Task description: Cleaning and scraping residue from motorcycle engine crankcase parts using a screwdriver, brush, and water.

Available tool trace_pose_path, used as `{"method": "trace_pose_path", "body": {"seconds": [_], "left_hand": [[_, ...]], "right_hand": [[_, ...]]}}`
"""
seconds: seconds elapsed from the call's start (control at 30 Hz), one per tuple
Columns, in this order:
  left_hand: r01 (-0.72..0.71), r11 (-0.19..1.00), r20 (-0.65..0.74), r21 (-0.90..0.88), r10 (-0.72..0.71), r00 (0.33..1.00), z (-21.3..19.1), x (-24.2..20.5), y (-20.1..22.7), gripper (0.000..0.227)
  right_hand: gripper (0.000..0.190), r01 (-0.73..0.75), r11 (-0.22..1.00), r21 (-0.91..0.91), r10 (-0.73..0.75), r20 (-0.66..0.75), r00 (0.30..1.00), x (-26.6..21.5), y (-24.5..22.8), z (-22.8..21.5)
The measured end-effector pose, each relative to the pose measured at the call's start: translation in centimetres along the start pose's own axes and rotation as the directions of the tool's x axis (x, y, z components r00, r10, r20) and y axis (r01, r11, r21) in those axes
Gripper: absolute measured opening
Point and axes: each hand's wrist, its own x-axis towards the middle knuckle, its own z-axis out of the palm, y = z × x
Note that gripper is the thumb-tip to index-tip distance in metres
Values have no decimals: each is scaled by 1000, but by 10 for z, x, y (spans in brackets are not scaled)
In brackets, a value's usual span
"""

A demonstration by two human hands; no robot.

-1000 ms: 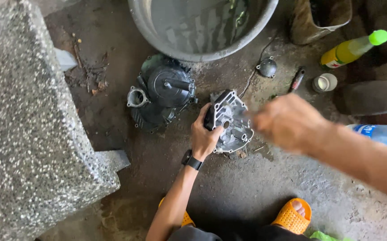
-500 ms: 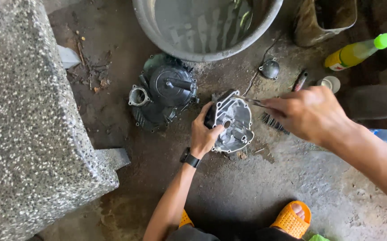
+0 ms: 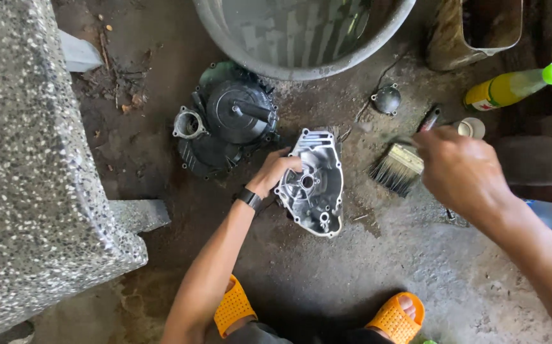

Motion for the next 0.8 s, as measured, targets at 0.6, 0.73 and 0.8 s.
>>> {"method": "trace_pose_path", "body": {"seconds": [0.6, 0.73, 0.8], "left_hand": [[94, 968, 29, 234, -104, 994, 3, 9, -21, 33], [52, 975, 34, 215, -61, 998, 8, 9, -15, 34], [45, 973, 35, 226, -54, 998, 10, 5, -15, 34]], "right_hand": [[29, 410, 903, -125, -381, 206, 901, 74, -56, 58], [28, 321, 939, -126, -256, 368, 894, 72, -56, 31], [32, 117, 991, -70, -65, 511, 857, 83, -82, -5]]}}
